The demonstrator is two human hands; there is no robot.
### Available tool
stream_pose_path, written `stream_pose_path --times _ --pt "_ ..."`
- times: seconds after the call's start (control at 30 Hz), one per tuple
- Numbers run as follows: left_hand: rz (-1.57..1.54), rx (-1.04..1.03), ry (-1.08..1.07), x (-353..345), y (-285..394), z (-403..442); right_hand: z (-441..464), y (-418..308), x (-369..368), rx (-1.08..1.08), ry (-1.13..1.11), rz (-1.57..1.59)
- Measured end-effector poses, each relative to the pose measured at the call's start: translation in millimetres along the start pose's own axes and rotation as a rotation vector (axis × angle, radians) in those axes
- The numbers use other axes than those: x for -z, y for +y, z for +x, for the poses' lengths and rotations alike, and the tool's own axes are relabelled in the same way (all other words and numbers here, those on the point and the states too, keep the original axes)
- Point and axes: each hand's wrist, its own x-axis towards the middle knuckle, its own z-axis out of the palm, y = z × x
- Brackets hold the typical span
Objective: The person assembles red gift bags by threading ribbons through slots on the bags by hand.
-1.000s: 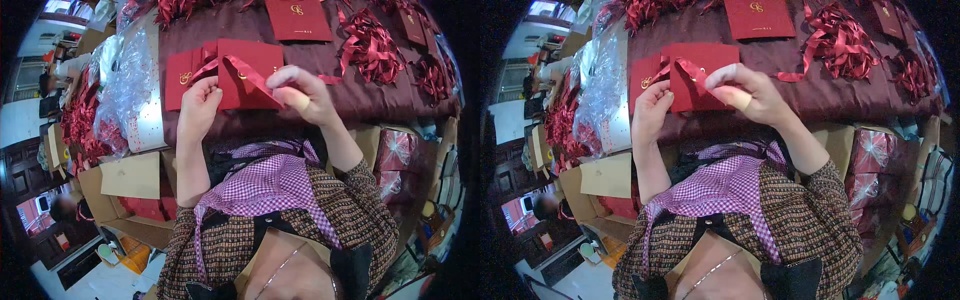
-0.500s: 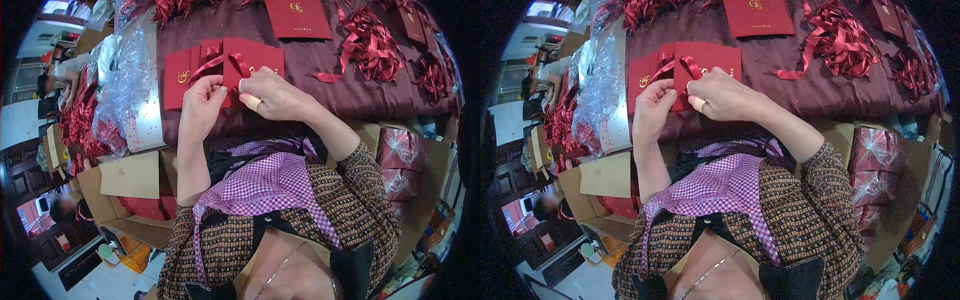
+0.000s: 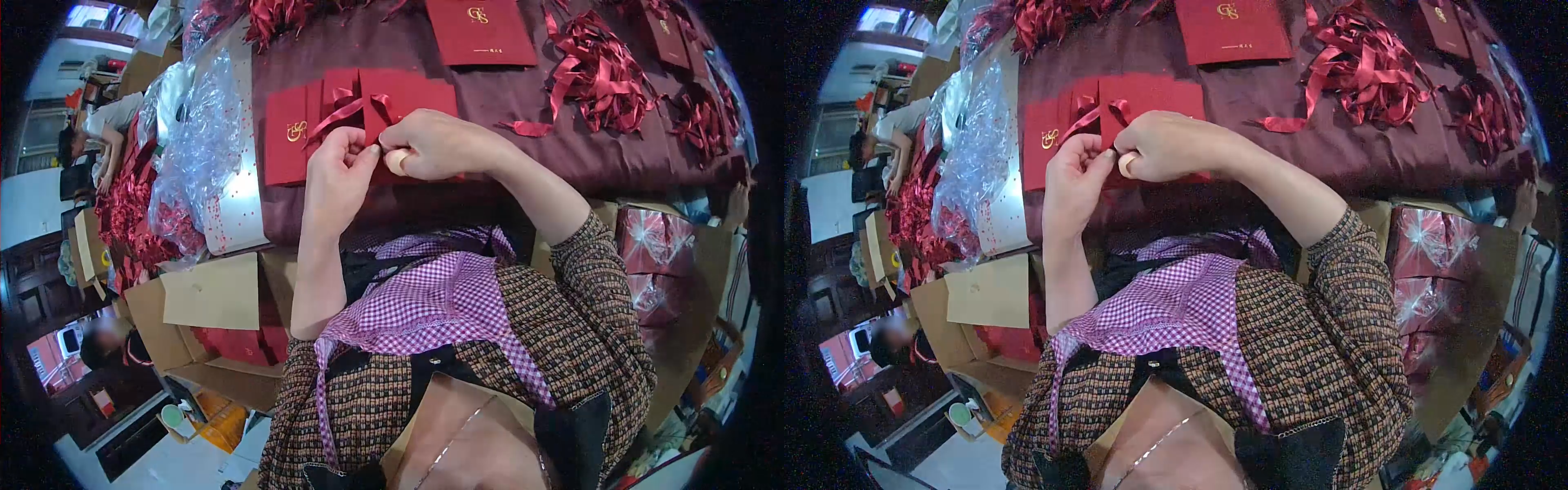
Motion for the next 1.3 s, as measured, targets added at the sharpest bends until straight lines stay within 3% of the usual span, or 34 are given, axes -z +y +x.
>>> stream_pose_path --times 0.43,0.73,0.93,0.97,1.0,1.03,1.07,1.13,1.17,1.2,1.27,1.3 --pt "-0.249 0.046 -0.002 2 -2 -1 -13 8 -19 -0.053 0.207 -0.028" --pt "-0.182 0.014 -0.022 4 0 -6 -11 7 -23 -0.022 0.308 -0.037" --pt "-0.046 -0.068 0.042 0 2 -7 -8 -10 -26 0.112 0.45 -0.425" --pt "0.197 -0.08 0.057 2 9 -10 -7 -15 -25 0.067 0.372 -0.541" --pt "0.185 -0.204 0.105 -3 11 -12 -8 -13 -30 0.106 0.445 -0.609" --pt "0.189 -0.226 0.093 -4 11 -12 -8 -12 -30 0.159 0.449 -0.634" --pt "0.189 -0.231 0.088 -5 12 -14 -11 -18 -25 0.203 0.312 -0.745" --pt "0.097 -0.22 0.078 -6 8 -12 -15 -19 -27 0.219 0.389 -0.82" --pt "0.175 -0.298 0.119 -9 10 -10 -13 -16 -29 0.198 0.377 -0.766" --pt "0.194 -0.239 0.126 -11 8 -8 -17 -17 -28 0.176 0.379 -0.79" --pt "0.102 -0.27 0.152 -18 5 -9 -16 -8 -30 0.086 0.468 -0.472" --pt "0.079 -0.25 0.159 -20 4 -9 -18 -10 -21 -0.009 0.373 -0.327"
